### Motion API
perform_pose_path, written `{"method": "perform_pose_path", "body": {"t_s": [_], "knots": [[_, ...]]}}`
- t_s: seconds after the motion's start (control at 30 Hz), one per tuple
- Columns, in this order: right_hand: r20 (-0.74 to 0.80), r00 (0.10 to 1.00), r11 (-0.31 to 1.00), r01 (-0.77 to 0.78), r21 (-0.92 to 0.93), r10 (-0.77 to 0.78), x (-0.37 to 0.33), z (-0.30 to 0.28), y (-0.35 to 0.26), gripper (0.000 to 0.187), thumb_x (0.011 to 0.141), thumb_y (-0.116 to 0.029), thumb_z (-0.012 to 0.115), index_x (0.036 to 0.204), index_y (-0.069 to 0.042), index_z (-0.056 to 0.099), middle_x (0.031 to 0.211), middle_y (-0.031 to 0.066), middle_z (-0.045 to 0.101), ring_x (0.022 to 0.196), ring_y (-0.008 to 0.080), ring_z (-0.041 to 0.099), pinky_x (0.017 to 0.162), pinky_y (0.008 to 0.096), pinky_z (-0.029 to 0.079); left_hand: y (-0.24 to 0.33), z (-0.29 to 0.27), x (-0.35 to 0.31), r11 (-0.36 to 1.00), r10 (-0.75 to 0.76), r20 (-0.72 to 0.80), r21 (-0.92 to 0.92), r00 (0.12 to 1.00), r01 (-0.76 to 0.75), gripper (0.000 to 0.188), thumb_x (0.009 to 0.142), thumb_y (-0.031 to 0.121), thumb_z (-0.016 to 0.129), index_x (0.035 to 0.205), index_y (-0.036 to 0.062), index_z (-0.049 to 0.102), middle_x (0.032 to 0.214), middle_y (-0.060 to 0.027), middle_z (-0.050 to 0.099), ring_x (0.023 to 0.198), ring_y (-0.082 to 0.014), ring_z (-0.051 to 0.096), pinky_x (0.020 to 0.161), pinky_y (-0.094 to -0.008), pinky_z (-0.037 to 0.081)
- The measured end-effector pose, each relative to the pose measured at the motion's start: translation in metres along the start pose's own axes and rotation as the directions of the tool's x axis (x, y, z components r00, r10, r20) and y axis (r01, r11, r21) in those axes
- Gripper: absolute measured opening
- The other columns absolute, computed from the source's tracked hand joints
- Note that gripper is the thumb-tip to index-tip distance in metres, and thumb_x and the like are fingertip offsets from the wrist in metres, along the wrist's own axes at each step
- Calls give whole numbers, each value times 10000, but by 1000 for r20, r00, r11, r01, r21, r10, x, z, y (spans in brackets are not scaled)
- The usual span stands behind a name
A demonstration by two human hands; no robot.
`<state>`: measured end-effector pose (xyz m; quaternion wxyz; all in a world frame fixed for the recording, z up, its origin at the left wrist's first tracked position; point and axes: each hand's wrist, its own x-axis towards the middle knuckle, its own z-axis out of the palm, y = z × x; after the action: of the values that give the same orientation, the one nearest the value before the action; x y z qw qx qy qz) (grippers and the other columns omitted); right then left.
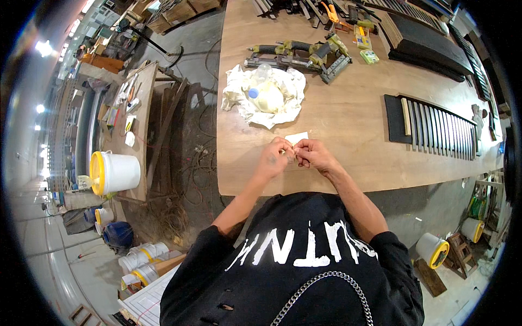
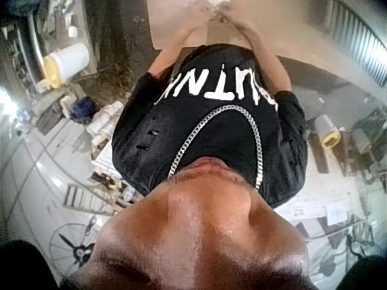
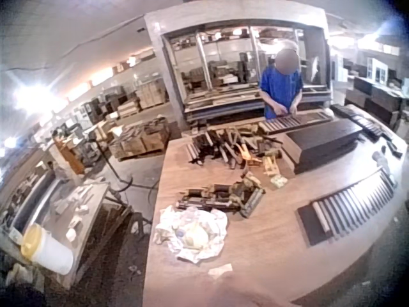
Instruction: The person pours a white substance from a plastic bag into a yellow bucket, then ties the bag closed with a white string. They then move to a table and continue handling the tied bag.
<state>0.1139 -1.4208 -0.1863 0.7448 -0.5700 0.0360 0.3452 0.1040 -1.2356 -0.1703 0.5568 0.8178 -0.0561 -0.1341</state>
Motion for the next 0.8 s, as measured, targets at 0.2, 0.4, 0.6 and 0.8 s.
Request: {"method": "perform_pose_path", "body": {"t_s": [0.2, 0.4, 0.6, 0.8], "knots": [[16, 1000, 976, -14, 218, 11, 3, -5, 4, 112, 914, -125, 607, 845, -38, 587, 665, 23, 577, 494, 81, 469, 518, 238, 429, 2, -21, 15, 564, -398, 61, -771, 915, 296, 221, 900, 252, 617, 982, 46, 625, 990, -46, 620, 906, -154, 581, 787, -304, 452], [18, 999, 893, -43, 449, 39, 7, -6, 16, 109, 914, -118, 591, 834, -44, 588, 651, -1, 555, 463, 61, 438, 571, 248, 488, 19, -16, 14, 948, -214, 10, -241, 977, 210, 414, 859, 308, 708, 1149, 26, 616, 1002, -61, 625, 874, -156, 576, 783, -287, 454], [69, 997, 832, -68, 550, 36, 6, -3, 17, 108, 940, -100, 539, 865, -36, 584, 654, -17, 541, 451, 55, 421, 604, 251, 517, 28, -4, 4, 994, -109, -4, 23, 994, 109, 329, 809, 241, 760, 1035, 12, 691, 945, -55, 630, 827, -139, 573, 729, -262, 456], [109, 994, 823, -69, 563, 9, 7, -6, 21, 110, 948, -115, 538, 876, -48, 585, 658, -20, 536, 459, 48, 417, 617, 256, 509, 24, 3, 4, 997, -65, -104, -46, 992, 61, 268, 835, 221, 728, 988, 2, 708, 917, -59, 639, 793, -134, 571, 700, -268, 454]]}}
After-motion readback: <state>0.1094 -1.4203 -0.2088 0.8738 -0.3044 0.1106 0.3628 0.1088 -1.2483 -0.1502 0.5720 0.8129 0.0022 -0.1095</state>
